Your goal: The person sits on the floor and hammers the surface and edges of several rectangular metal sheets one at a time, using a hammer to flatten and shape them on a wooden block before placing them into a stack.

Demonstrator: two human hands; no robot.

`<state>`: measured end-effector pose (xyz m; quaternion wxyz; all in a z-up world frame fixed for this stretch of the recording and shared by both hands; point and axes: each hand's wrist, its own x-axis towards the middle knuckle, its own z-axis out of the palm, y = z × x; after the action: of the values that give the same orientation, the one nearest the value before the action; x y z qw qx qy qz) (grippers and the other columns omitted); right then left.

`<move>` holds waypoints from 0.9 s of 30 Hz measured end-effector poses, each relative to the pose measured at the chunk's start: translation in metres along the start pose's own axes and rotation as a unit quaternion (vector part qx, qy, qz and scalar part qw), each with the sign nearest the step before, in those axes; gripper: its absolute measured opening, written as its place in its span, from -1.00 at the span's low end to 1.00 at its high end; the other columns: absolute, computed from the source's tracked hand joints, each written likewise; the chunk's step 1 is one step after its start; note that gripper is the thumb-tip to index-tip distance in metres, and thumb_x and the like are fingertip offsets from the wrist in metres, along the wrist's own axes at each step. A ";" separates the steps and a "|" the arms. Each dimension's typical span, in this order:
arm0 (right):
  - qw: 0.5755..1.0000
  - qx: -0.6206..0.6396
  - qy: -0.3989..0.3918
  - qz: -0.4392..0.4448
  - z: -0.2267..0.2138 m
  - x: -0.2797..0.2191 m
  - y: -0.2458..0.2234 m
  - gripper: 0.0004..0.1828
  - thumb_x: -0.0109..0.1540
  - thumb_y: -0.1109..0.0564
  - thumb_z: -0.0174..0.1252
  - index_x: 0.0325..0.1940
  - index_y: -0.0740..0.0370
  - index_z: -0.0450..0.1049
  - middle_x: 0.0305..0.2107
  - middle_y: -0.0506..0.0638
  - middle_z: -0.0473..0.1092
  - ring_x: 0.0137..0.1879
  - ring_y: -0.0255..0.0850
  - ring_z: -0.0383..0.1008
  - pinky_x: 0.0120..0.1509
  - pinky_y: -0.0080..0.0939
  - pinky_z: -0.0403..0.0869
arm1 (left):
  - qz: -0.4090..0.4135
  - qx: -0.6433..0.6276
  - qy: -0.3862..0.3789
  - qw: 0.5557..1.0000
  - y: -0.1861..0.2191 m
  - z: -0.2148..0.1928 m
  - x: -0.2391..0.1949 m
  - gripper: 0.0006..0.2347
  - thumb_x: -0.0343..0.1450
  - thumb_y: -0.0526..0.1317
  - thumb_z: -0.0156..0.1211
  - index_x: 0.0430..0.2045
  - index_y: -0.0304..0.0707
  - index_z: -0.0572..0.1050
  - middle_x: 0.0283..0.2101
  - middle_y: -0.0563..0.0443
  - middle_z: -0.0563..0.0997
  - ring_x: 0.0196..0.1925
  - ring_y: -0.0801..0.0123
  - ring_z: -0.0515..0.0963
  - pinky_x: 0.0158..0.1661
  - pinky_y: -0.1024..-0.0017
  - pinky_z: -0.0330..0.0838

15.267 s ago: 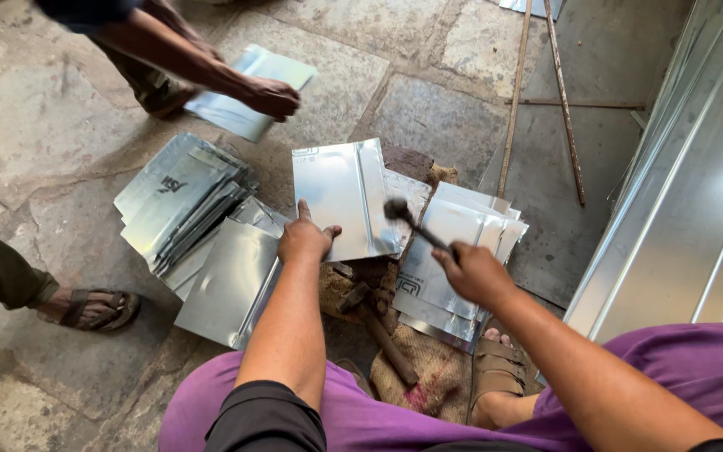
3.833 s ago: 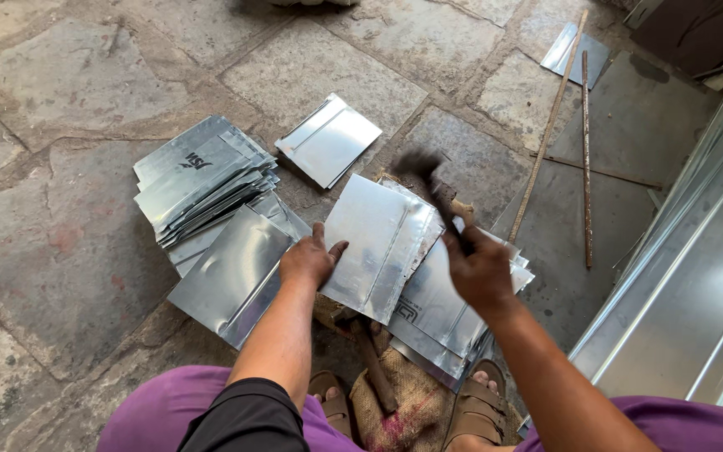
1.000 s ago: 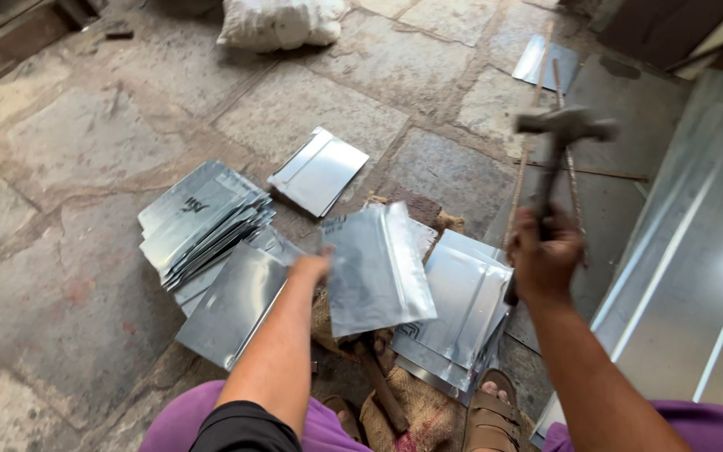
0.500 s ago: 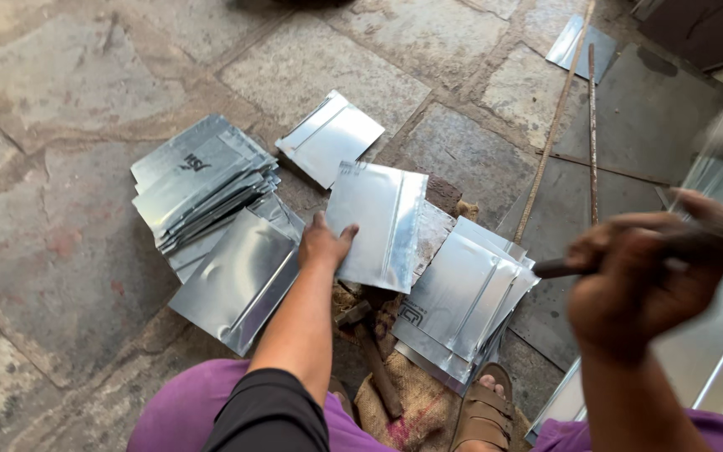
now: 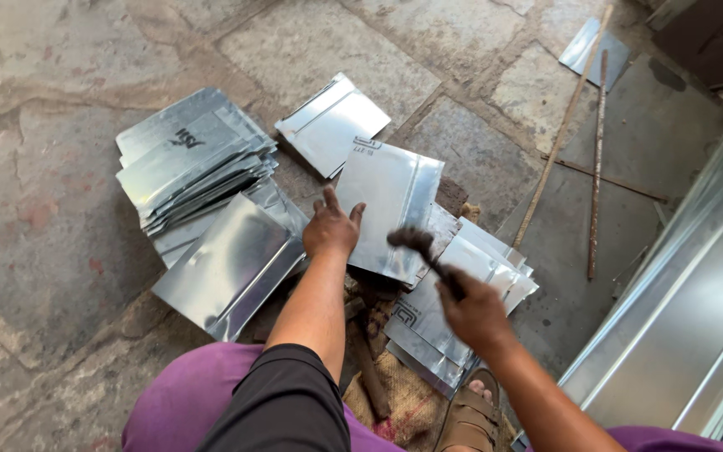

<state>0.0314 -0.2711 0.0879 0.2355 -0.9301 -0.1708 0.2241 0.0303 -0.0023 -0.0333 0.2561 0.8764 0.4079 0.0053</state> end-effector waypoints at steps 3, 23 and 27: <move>0.974 0.065 0.153 -0.153 -0.033 -0.008 -0.015 -0.59 0.27 0.06 0.24 0.20 0.13 0.52 -0.43 0.11 0.61 -0.45 -0.18 0.54 -0.35 -0.13 0.47 | -0.001 0.000 -0.011 1.000 -0.006 0.004 -0.004 -0.24 0.45 0.36 -0.08 0.41 -0.15 -0.02 0.18 -0.37 0.43 -0.01 -0.05 0.66 -0.23 0.16 0.62; 0.835 0.172 0.329 -0.407 -0.051 -0.004 -0.002 -0.64 0.46 0.18 0.20 0.34 0.30 0.42 -0.24 0.04 0.51 -0.25 -0.36 0.47 -0.17 -0.37 0.47 | 0.029 0.043 -0.066 0.996 -0.006 -0.012 -0.016 -0.21 0.45 0.38 -0.22 0.47 -0.15 -0.11 0.23 -0.32 0.40 -0.06 0.05 0.67 -0.44 0.31 0.62; 0.830 0.230 0.334 -0.383 -0.016 0.013 0.025 -0.79 0.37 0.22 0.19 0.10 0.23 0.45 -0.37 0.05 0.46 -0.42 -0.25 0.38 -0.33 -0.29 0.36 | 0.032 0.042 -0.061 0.997 -0.007 -0.009 -0.018 -0.21 0.45 0.37 -0.21 0.46 -0.17 -0.11 0.23 -0.33 0.39 -0.04 0.03 0.66 -0.42 0.29 0.65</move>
<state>0.0558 -0.2922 0.0833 0.5521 -0.7276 -0.3677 -0.1751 0.0111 -0.0077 -0.0252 0.2434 0.8977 0.3629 -0.0568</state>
